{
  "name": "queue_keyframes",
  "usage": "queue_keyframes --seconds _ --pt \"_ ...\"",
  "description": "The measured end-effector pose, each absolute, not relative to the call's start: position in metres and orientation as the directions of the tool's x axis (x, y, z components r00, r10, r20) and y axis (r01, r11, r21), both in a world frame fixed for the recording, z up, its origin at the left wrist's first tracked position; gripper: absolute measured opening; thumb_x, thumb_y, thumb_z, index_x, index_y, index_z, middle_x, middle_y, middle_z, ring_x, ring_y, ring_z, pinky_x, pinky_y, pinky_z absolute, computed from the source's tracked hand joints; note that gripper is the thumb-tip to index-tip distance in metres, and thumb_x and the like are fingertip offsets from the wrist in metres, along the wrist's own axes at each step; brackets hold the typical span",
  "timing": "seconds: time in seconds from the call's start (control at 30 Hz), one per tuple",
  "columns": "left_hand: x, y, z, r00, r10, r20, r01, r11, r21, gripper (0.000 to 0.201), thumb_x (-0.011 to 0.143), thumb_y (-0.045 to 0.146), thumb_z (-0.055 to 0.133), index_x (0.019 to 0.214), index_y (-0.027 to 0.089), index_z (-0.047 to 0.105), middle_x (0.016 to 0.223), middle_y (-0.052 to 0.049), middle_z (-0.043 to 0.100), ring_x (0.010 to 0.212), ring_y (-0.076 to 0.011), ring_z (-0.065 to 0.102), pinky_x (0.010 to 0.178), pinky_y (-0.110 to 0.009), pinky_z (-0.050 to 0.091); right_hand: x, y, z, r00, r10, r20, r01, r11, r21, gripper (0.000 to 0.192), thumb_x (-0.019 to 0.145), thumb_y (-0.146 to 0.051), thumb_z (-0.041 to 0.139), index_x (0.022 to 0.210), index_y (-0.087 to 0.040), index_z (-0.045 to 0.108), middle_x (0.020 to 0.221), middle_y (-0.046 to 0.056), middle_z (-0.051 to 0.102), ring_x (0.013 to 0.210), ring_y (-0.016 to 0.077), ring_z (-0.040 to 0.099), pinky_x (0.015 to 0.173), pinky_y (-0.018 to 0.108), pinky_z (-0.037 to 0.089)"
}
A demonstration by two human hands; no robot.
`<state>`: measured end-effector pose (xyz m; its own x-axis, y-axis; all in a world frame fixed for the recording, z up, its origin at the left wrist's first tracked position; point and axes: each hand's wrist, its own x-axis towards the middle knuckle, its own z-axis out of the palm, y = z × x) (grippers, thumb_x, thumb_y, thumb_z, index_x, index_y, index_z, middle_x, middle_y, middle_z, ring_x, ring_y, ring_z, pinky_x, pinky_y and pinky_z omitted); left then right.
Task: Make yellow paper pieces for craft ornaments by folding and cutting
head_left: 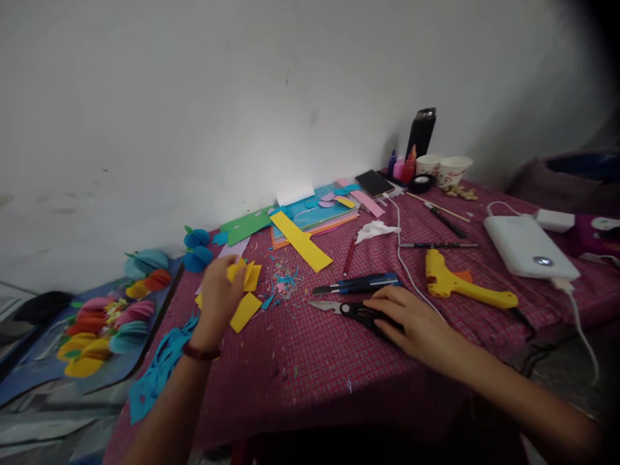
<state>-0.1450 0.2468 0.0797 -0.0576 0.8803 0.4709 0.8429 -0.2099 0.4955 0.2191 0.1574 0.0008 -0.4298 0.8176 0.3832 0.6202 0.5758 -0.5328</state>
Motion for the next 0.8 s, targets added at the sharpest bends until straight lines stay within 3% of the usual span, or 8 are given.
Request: queue_keyframes --seconds 0.07,0.13,0.27,0.4,0.53,0.67,0.8 --pt "-0.104 0.262 0.071 0.269 0.901 0.341 0.84 -0.393 0.374 0.012 0.081 0.023 0.055 0.09 0.019 0.062 0.1 -0.01 0.066 0.104 -0.0275 0.058 0.101 -0.046 0.04 0.22 0.157 0.0 -0.427 0.82 0.381 0.579 0.572 -0.581 0.03 0.09 -0.016 0.053 0.119 -0.023 0.061 0.117 0.009 0.059 0.107 0.0215 0.057 0.094 0.039 0.05" --pt "-0.064 0.277 0.061 0.474 0.855 0.21 0.793 -0.518 0.321 0.003 0.079 0.023 0.06 0.079 0.021 0.063 0.09 -0.007 0.068 0.095 -0.024 0.062 0.094 -0.038 0.045 0.22 0.158 -0.001 -0.441 0.832 0.336 0.546 0.546 -0.636 0.031 0.09 -0.015 0.053 0.119 -0.024 0.061 0.116 0.009 0.06 0.107 0.0211 0.057 0.094 0.038 0.05" --pt "-0.015 0.298 0.048 0.609 0.79 0.072 0.756 -0.606 0.247 0.01 0.078 0.029 0.063 0.083 0.02 0.064 0.089 -0.01 0.066 0.089 -0.0262 0.062 0.087 -0.038 0.047 0.222 0.161 -0.004 -0.463 0.858 0.221 0.511 0.463 -0.724 0.038 0.087 -0.013 0.056 0.122 -0.028 0.062 0.113 0.007 0.062 0.104 0.0214 0.058 0.091 0.037 0.051" --pt "0.0 0.308 0.04 0.579 0.814 0.05 0.795 -0.577 0.188 0.016 0.073 0.012 0.057 0.086 0.018 0.062 0.091 -0.012 0.063 0.088 -0.0272 0.06 0.082 -0.039 0.046 0.224 0.162 -0.003 -0.446 0.876 0.184 0.473 0.405 -0.782 0.046 0.085 -0.011 0.057 0.125 -0.031 0.061 0.111 0.006 0.064 0.102 0.0215 0.06 0.089 0.036 0.051" --pt "-0.001 0.317 0.027 0.504 0.857 0.108 0.831 -0.515 0.21 0.021 0.075 0.005 0.048 0.084 0.018 0.061 0.089 -0.009 0.062 0.084 -0.023 0.059 0.078 -0.035 0.046 0.223 0.167 0.005 -0.456 0.874 0.17 0.471 0.399 -0.787 0.049 0.081 -0.01 0.06 0.124 -0.033 0.063 0.106 0.006 0.068 0.095 0.0219 0.063 0.084 0.035 0.054" --pt "-0.019 0.345 0.026 0.355 0.903 0.241 0.846 -0.42 0.329 0.013 0.082 0.013 0.051 0.076 0.02 0.06 0.077 -0.004 0.062 0.072 -0.0182 0.059 0.069 -0.029 0.045 0.224 0.171 0.006 -0.466 0.87 0.16 0.475 0.398 -0.785 0.05 0.078 -0.01 0.062 0.123 -0.032 0.064 0.106 0.006 0.069 0.096 0.0233 0.064 0.085 0.036 0.055" --pt "-0.05 0.374 0.068 0.023 0.88 0.474 0.816 -0.29 0.499 0.013 0.087 0.017 0.044 0.085 0.018 0.057 0.075 -0.001 0.057 0.067 -0.0152 0.056 0.061 -0.026 0.045 0.232 0.162 -0.003 -0.392 0.903 0.175 0.424 0.347 -0.837 0.047 0.086 -0.019 0.06 0.129 -0.036 0.059 0.116 0.007 0.065 0.104 0.0238 0.062 0.089 0.038 0.053"
